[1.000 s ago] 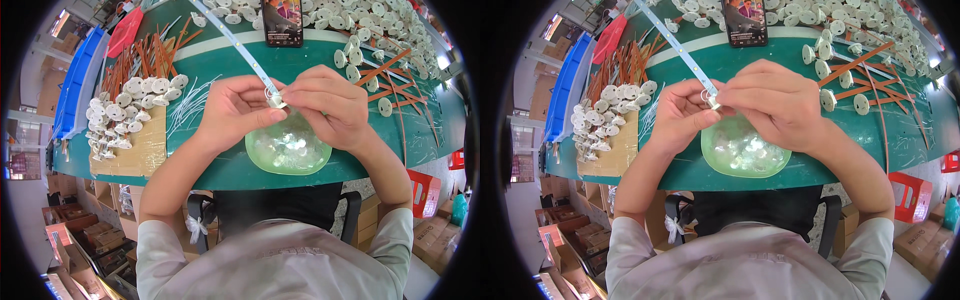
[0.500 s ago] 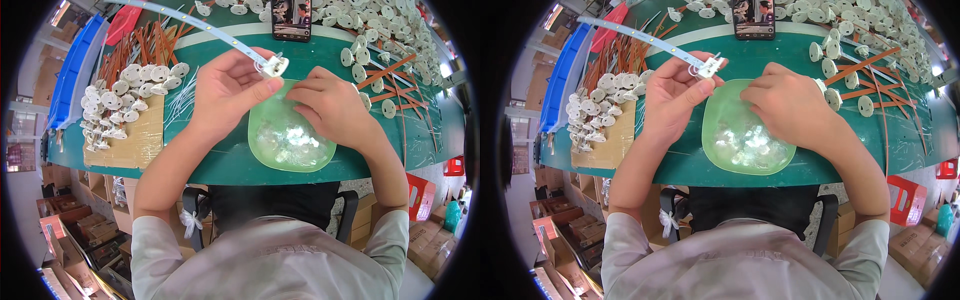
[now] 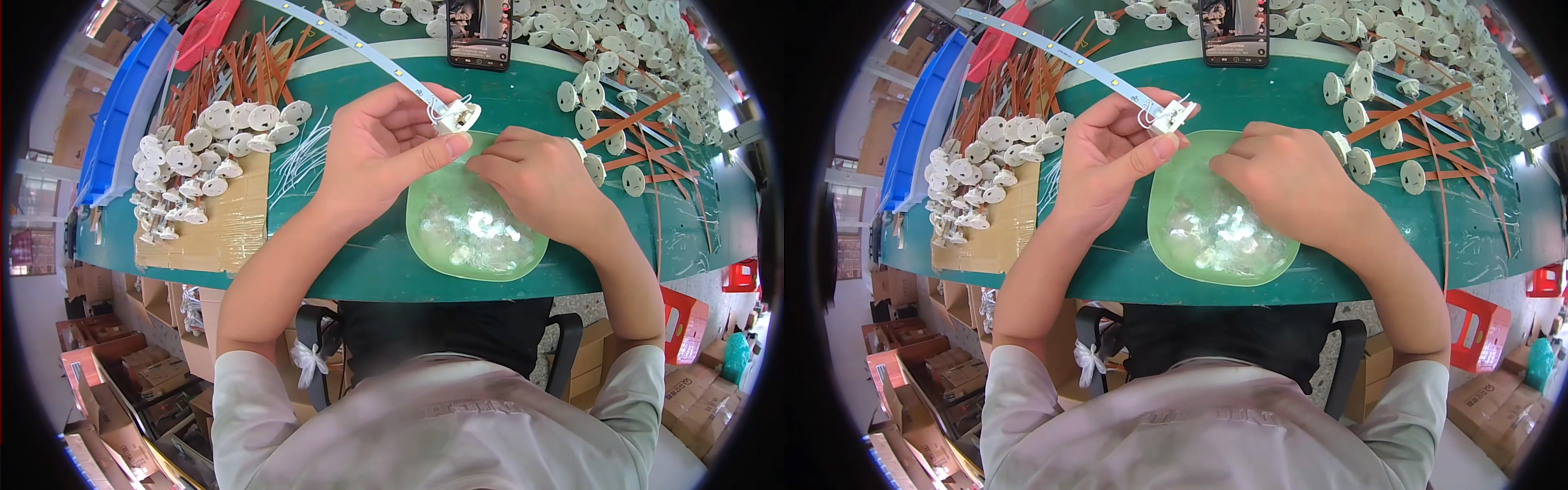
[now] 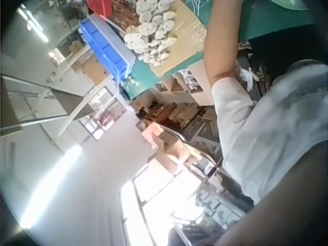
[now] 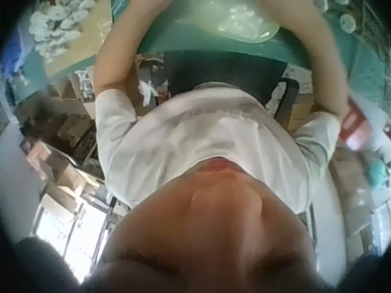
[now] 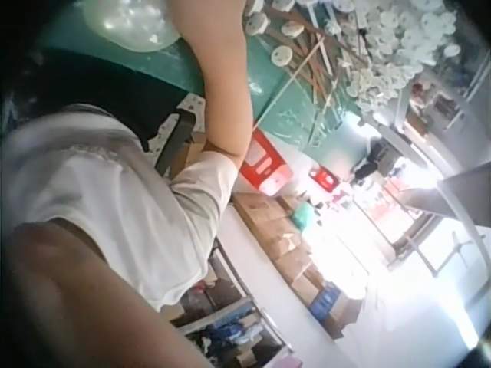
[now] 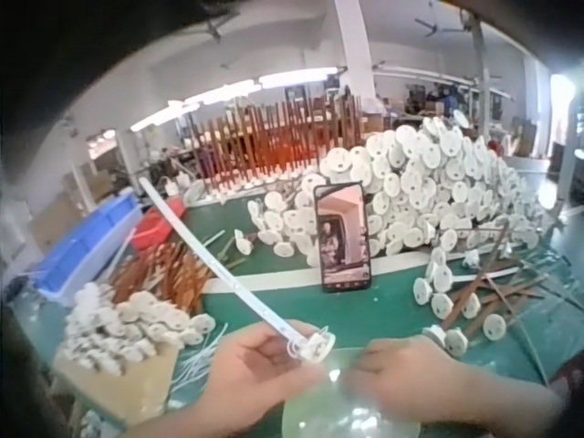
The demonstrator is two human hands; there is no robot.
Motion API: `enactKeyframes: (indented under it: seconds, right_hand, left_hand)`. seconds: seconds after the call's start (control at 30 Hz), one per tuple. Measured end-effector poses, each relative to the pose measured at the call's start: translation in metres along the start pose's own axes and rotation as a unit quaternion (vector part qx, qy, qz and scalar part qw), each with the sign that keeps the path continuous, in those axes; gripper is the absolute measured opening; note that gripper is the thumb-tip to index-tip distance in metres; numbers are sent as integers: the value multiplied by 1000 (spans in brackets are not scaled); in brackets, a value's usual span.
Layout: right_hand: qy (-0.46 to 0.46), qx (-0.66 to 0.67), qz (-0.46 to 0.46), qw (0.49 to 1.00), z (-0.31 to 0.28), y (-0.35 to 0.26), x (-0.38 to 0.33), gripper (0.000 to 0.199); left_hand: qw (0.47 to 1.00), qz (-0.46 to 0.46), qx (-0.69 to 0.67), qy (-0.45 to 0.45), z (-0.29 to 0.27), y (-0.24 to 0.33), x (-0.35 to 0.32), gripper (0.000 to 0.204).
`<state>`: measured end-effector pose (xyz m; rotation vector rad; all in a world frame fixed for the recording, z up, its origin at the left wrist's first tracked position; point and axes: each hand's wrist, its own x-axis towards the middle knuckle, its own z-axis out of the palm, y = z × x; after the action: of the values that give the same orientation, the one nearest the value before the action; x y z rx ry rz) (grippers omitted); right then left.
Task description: The person repeatedly picks up a white circular plastic component and a strip of LED lights, then uses a thin orange stick to apply a white substance from a green bowl onto the component. The person then attaches the LED strip to the component and places the assembled unit on the table.
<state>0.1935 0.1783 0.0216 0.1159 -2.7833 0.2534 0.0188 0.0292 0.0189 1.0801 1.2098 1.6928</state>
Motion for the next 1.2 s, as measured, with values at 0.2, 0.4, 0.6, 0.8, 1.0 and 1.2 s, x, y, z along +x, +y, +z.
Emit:
enactKeyframes:
  seconds: [0.2,0.4,0.6,0.8,1.0,1.2]
  right_hand:
    - [0,32,19,999,5,6,-3,10]
    - [3,50,61,997,-1,4,-2,7]
    - [58,132,43,989,1,6,-5,10]
    - [149,225,26,963,-8,0,0,10]
    - [262,262,71,926,-4,-11,1,11]
    - [311,219,59,923,2,-17,4,11]
  left_hand:
    - [1000,1,-20,-11,-3,3,0,46]
    - [999,-5,-40,-11,-3,3,0,49]
    - [999,-11,-42,-14,-2,4,0,52]
    - [998,-2,-58,-14,-3,0,1,58]
    - [997,-7,-71,-14,1,1,-2,61]
    - [996,-9,-82,-44,8,-3,-4,68]
